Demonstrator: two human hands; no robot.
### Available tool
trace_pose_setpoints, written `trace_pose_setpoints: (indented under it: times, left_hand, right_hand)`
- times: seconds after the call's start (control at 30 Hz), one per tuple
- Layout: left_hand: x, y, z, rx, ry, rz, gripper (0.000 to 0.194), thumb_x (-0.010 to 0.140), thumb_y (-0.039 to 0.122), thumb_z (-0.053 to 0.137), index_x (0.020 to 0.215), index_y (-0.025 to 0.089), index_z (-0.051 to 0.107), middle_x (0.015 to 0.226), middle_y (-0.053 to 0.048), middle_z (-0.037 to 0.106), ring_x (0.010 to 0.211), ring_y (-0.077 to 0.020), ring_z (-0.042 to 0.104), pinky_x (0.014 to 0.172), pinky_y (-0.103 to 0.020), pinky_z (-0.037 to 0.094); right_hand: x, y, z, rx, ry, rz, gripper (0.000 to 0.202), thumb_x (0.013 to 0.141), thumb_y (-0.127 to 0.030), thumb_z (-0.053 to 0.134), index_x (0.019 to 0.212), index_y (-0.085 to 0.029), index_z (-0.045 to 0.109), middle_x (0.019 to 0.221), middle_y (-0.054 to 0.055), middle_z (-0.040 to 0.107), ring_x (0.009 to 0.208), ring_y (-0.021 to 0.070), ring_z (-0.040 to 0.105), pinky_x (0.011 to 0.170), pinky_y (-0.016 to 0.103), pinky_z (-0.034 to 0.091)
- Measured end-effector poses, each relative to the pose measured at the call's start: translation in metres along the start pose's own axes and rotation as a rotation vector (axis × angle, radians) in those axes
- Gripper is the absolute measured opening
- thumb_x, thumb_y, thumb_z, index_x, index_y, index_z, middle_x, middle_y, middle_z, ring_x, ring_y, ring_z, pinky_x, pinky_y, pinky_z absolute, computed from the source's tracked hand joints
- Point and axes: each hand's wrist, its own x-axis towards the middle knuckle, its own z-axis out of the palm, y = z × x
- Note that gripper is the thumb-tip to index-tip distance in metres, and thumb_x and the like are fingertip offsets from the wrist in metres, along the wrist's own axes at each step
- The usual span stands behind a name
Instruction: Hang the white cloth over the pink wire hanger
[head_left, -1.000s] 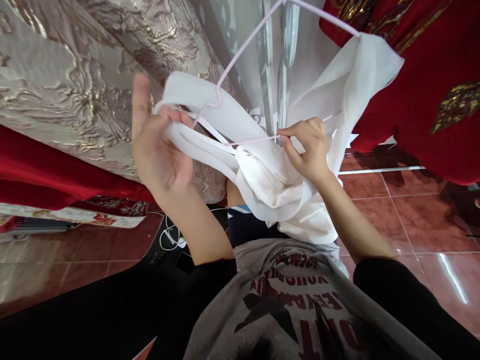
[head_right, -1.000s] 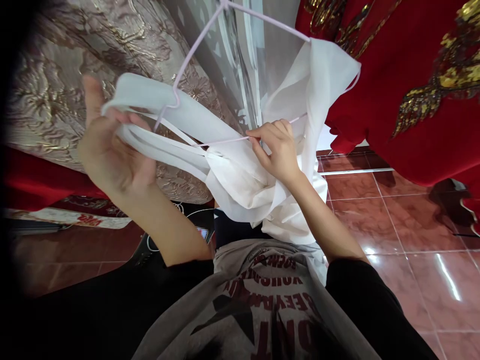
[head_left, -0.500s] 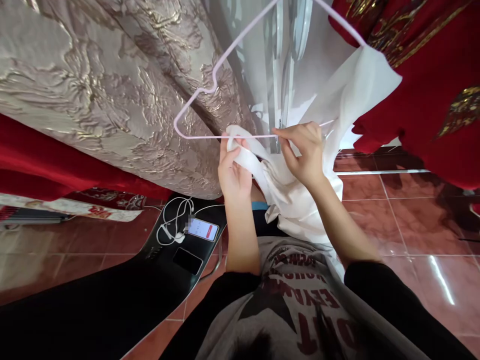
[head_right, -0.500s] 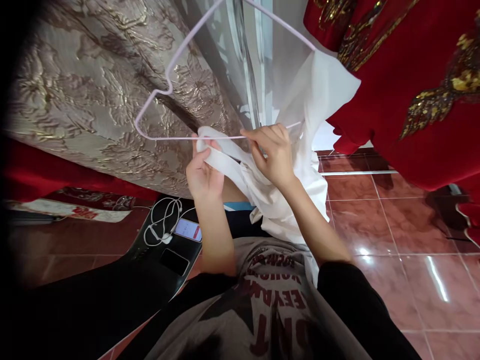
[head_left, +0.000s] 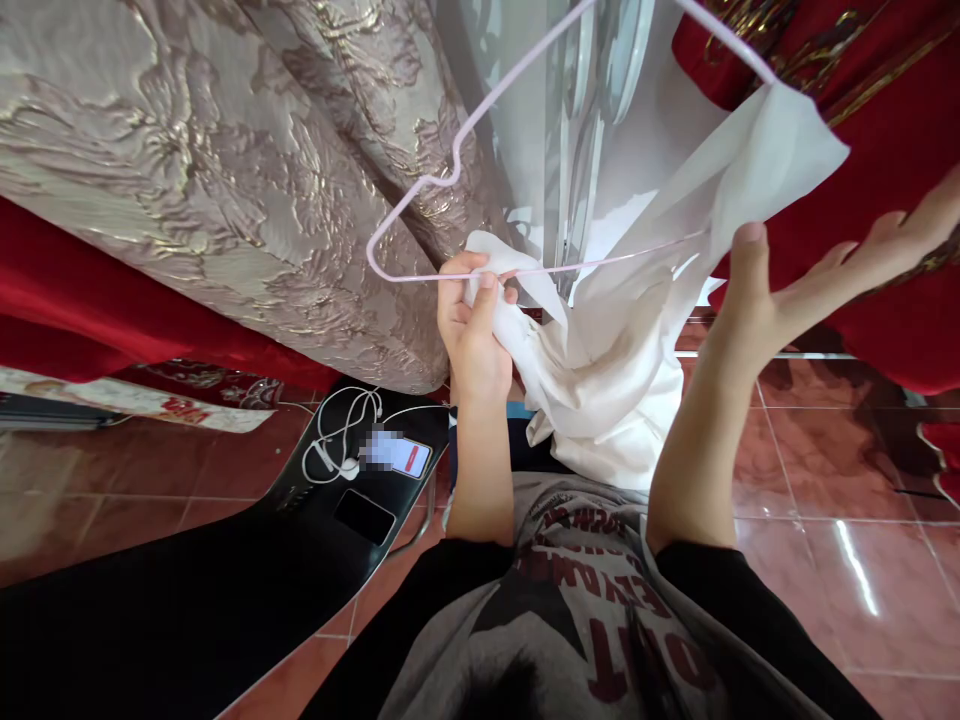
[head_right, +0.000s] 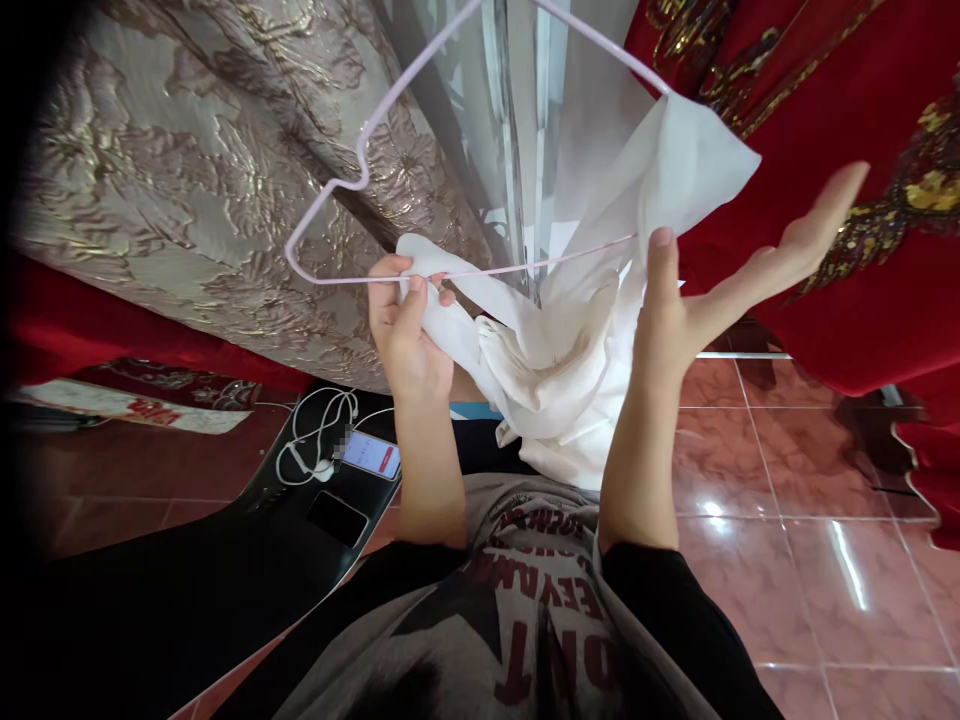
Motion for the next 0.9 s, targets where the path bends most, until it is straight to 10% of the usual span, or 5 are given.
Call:
trace_pose_setpoints:
  times: [0.17,0.3,0.57,0.77,0.9]
  left_hand:
    - [0.000,-0.004,-0.003,0.043,-0.023,0.030,0.028,0.088,0.042,0.087,0.098,0.026,0.067,0.101,-0.005,0.067,0.097,-0.0214,0.070,0.076,-0.032,0.058]
    - [-0.002,0.001,-0.004,0.032,-0.041,0.047,0.026,0.089,0.039,0.088,0.098,0.026,0.068,0.107,-0.004,0.066,0.099,-0.0205,0.071,0.074,-0.031,0.057]
    - [-0.003,0.006,-0.003,0.062,-0.035,-0.008,0.021,0.090,0.036,0.083,0.099,0.028,0.065,0.104,-0.004,0.064,0.097,-0.0205,0.069,0.071,-0.028,0.058]
    - [-0.002,0.003,-0.004,0.060,-0.028,-0.020,0.025,0.090,0.039,0.084,0.099,0.027,0.064,0.105,-0.005,0.063,0.098,-0.0219,0.069,0.071,-0.031,0.057]
    - [0.000,0.003,-0.005,0.058,-0.035,-0.020,0.022,0.090,0.036,0.084,0.099,0.027,0.066,0.106,-0.005,0.063,0.098,-0.0217,0.069,0.072,-0.030,0.057]
  right_hand:
    - [-0.008,0.045,0.019,0.188,-0.118,0.288,0.071,0.082,-0.067,0.077,0.135,-0.024,0.056,0.139,0.018,0.060,0.119,0.0274,0.064,0.104,0.048,0.056]
    - [-0.031,0.036,0.039,0.059,-0.069,0.361,0.040,0.093,-0.062,0.065,0.088,-0.023,0.060,0.079,0.006,0.063,0.076,0.0175,0.061,0.078,0.039,0.057]
    - [-0.006,-0.004,0.030,0.071,0.406,0.100,0.030,0.082,-0.018,0.061,0.069,-0.023,0.035,0.066,-0.001,0.034,0.063,0.0101,0.041,0.063,0.031,0.036]
    - [0.038,-0.045,-0.001,0.063,-0.088,0.242,0.028,0.075,-0.003,0.060,0.056,-0.014,0.043,0.061,-0.002,0.032,0.062,0.0033,0.029,0.062,0.030,0.023]
    - [0.087,-0.058,-0.015,0.196,-0.434,0.405,0.023,0.081,-0.002,0.064,0.063,-0.016,0.065,0.063,-0.003,0.059,0.064,0.0039,0.052,0.061,0.033,0.037]
